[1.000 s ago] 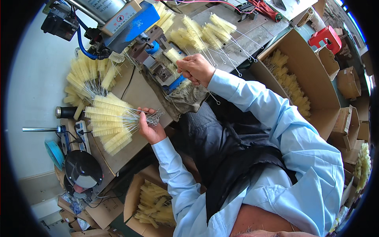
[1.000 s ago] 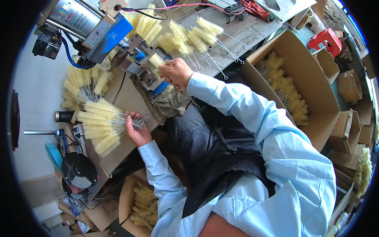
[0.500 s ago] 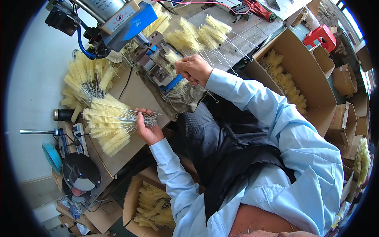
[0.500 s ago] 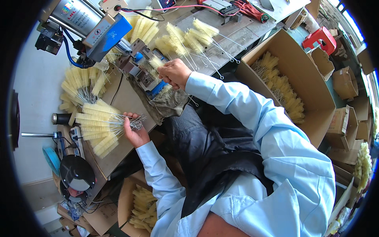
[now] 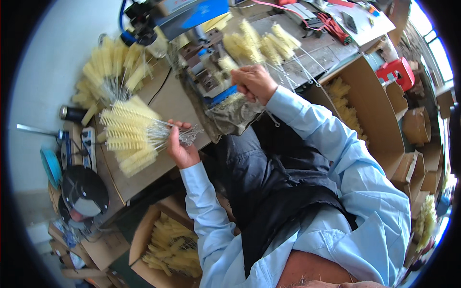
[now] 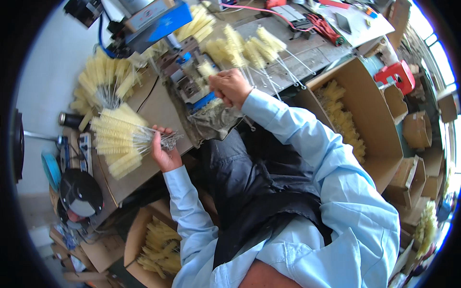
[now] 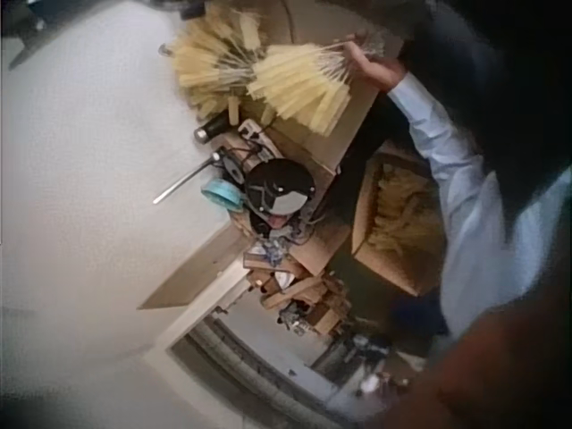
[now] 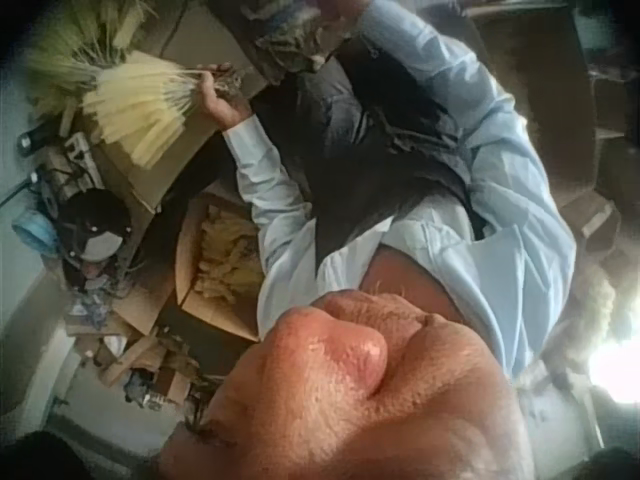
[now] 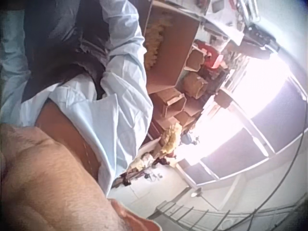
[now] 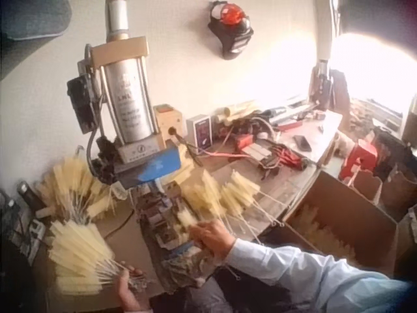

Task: Assembling and processing yellow brush components using an industrial press machine.

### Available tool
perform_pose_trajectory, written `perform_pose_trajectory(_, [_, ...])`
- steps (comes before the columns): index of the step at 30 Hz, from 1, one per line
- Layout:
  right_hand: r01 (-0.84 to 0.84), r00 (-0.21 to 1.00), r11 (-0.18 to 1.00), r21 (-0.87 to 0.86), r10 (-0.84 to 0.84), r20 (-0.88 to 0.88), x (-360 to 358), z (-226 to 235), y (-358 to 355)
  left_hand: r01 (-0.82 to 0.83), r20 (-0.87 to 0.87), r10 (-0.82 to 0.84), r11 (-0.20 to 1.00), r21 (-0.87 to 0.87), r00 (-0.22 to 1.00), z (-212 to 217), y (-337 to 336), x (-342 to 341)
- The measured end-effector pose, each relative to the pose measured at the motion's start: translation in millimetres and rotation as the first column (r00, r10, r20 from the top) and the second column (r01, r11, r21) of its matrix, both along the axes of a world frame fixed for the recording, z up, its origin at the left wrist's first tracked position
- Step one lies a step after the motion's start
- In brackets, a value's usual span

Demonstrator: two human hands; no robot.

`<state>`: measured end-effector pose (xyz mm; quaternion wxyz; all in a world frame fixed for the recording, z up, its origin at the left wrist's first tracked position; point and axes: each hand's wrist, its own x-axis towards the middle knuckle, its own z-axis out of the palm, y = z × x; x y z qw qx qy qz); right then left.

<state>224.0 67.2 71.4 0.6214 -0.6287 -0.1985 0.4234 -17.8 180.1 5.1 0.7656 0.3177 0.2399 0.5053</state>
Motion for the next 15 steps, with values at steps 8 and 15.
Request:
perform_pose_trajectory(8, [-0.043, 0.998, 0.999, 0.032, 0.042, 0.046, 0.5, 1.6, -8.0, -0.036, -0.054, 0.037, 0.999, 0.02, 0.998, 4.8, -4.7, 3.8])
perform_pose_trajectory(15, [0.203, 0.896, 0.971, -0.128, -0.132, 0.424, 64.2, -9.7, -30.3, -0.06, -0.005, 0.06, 0.998, -0.01, 0.998, 9.1, -4.5, 2.8])
